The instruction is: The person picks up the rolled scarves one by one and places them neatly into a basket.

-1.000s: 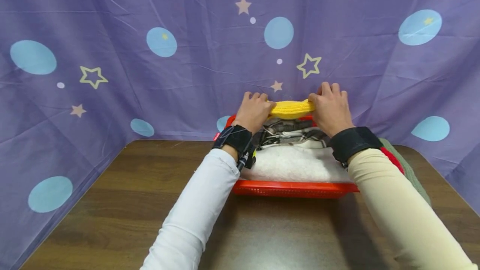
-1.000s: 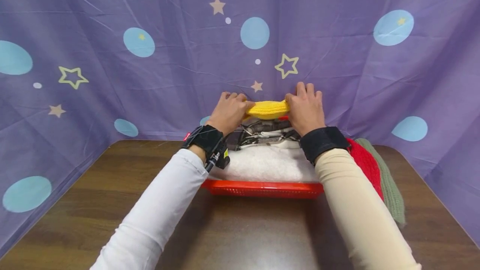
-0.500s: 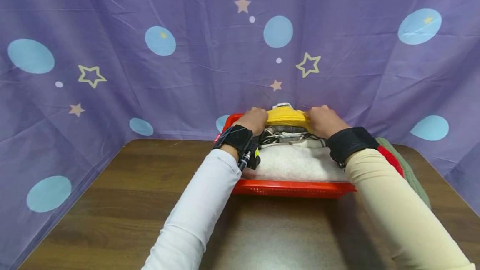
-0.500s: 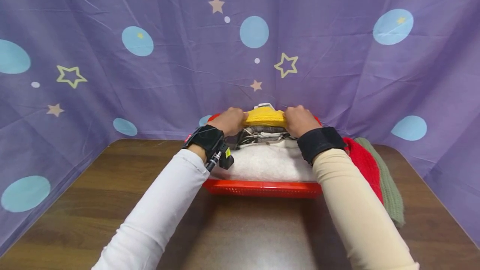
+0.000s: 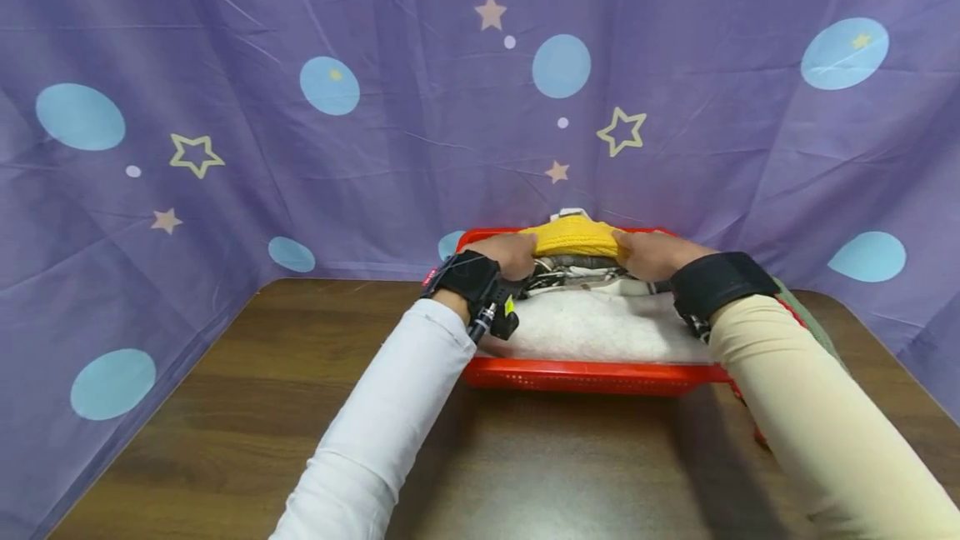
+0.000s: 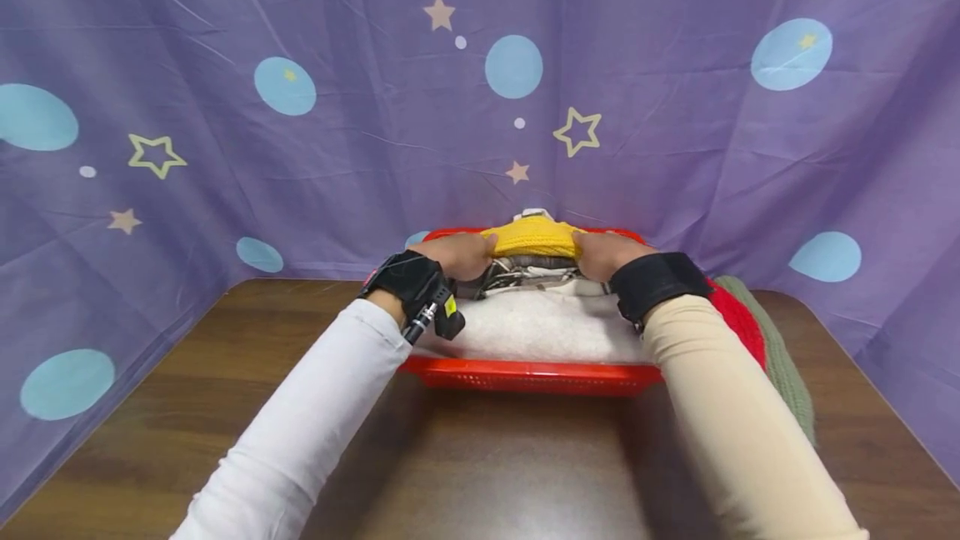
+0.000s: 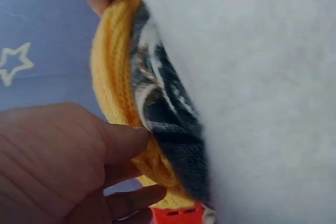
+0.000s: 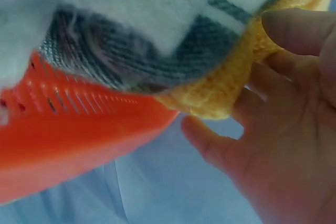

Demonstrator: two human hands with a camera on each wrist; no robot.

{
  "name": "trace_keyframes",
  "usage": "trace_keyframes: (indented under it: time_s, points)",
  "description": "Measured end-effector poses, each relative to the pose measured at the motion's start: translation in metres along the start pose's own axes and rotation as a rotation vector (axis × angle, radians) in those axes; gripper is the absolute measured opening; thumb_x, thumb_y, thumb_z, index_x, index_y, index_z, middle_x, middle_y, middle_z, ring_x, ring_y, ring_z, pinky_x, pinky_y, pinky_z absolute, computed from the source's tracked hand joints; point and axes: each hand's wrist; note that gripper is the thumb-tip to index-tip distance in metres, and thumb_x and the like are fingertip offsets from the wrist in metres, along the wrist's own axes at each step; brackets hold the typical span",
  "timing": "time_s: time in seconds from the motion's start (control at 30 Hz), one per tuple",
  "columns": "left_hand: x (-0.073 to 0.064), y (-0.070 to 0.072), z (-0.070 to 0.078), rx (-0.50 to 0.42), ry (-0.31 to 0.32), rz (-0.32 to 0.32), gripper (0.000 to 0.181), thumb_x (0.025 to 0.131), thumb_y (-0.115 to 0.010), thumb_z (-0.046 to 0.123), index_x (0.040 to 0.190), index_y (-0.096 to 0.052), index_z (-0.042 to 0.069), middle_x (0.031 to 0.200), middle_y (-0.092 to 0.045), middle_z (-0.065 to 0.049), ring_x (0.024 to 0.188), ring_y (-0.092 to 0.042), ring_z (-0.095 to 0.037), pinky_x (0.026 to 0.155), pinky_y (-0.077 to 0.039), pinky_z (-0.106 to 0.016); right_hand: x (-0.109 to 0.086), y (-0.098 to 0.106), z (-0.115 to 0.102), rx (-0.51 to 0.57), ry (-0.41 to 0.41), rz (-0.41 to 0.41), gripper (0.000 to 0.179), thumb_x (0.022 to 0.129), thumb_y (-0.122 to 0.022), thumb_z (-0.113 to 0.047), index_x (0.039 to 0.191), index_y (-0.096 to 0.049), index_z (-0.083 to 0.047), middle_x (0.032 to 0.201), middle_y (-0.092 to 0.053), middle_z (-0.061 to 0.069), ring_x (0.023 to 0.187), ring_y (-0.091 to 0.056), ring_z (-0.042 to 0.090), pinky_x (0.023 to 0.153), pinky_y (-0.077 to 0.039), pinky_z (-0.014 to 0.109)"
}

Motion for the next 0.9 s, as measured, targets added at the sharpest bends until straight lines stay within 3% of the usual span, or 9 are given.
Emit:
trace_keyframes:
  time_s: [0.07,0.17,0.27,0.4,0.57,0.77,0.9]
  points:
    - [0.001,0.002,-0.002,0.031,-0.039,0.022,0.052,0.109,-0.036,0.015,0.159,-0.026,0.004,0.155,-0.043,-0.016,0.141,-0.043,-0.027,0.112,-0.037,-0.038,-0.004,0.006,0.002,0.019,-0.006,0.027,0.061,0.104,-0.049,-0.014,0.156,-0.024,0.006,0.149,-0.04,0.035,0.137,-0.04,0.051,0.1,-0.041,0.054]
    - [-0.002,0.003,-0.006,0.058,-0.06,0.06,0.054,0.11,-0.037,0.019,0.16,-0.022,0.003,0.16,-0.036,-0.016,0.148,-0.033,-0.027,0.118,-0.029,-0.037,-0.015,0.015,0.006,0.065,0.008,0.082,0.066,0.102,-0.056,-0.018,0.156,-0.027,0.005,0.151,-0.037,0.035,0.139,-0.035,0.052,0.107,-0.036,0.061]
    - [-0.015,0.0,-0.008,0.025,-0.034,0.108,0.061,0.11,-0.041,0.028,0.161,-0.017,0.006,0.166,-0.022,-0.014,0.153,-0.02,-0.027,0.122,-0.022,-0.04,-0.031,0.019,0.01,0.078,0.041,0.137,0.068,0.101,-0.059,-0.023,0.156,-0.029,0.004,0.153,-0.035,0.034,0.141,-0.031,0.053,0.11,-0.03,0.066]
    - [-0.037,-0.014,-0.011,-0.019,-0.04,0.23,0.071,0.107,-0.046,0.04,0.161,-0.017,0.006,0.167,-0.018,-0.016,0.153,-0.022,-0.03,0.121,-0.025,-0.043,-0.056,0.014,0.016,0.073,0.046,0.194,0.071,0.101,-0.062,-0.031,0.155,-0.031,0.002,0.153,-0.034,0.033,0.141,-0.03,0.053,0.109,-0.027,0.07]
    - [-0.057,-0.043,-0.023,-0.06,-0.041,0.333,0.081,0.103,-0.048,0.053,0.162,-0.015,0.01,0.168,-0.012,-0.017,0.153,-0.016,-0.036,0.122,-0.02,-0.051,-0.081,-0.015,0.02,0.091,0.019,0.312,0.082,0.097,-0.065,-0.043,0.157,-0.028,-0.001,0.153,-0.033,0.032,0.139,-0.032,0.053,0.107,-0.028,0.072]
    - [-0.07,-0.083,-0.033,-0.154,0.012,0.336,0.085,0.098,-0.043,0.067,0.164,-0.011,0.023,0.17,-0.006,-0.011,0.155,-0.006,-0.036,0.118,-0.011,-0.067,-0.101,-0.06,0.019,0.089,-0.024,0.437,0.091,0.093,-0.066,-0.053,0.159,-0.027,-0.004,0.157,-0.029,0.031,0.138,-0.032,0.054,0.103,-0.028,0.076]
    - [-0.075,-0.099,-0.034,-0.211,0.023,0.387,0.085,0.097,-0.042,0.07,0.163,-0.012,0.028,0.17,-0.006,-0.007,0.155,-0.004,-0.033,0.117,-0.009,-0.069,-0.106,-0.082,0.014,0.091,-0.025,0.507,0.089,0.092,-0.064,-0.056,0.158,-0.031,-0.006,0.157,-0.031,0.03,0.139,-0.031,0.052,0.102,-0.025,0.079]
Point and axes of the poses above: each hand's wrist, its own x-axis towards the middle knuckle, its own y-axis out of the back of the hand, z = x × y
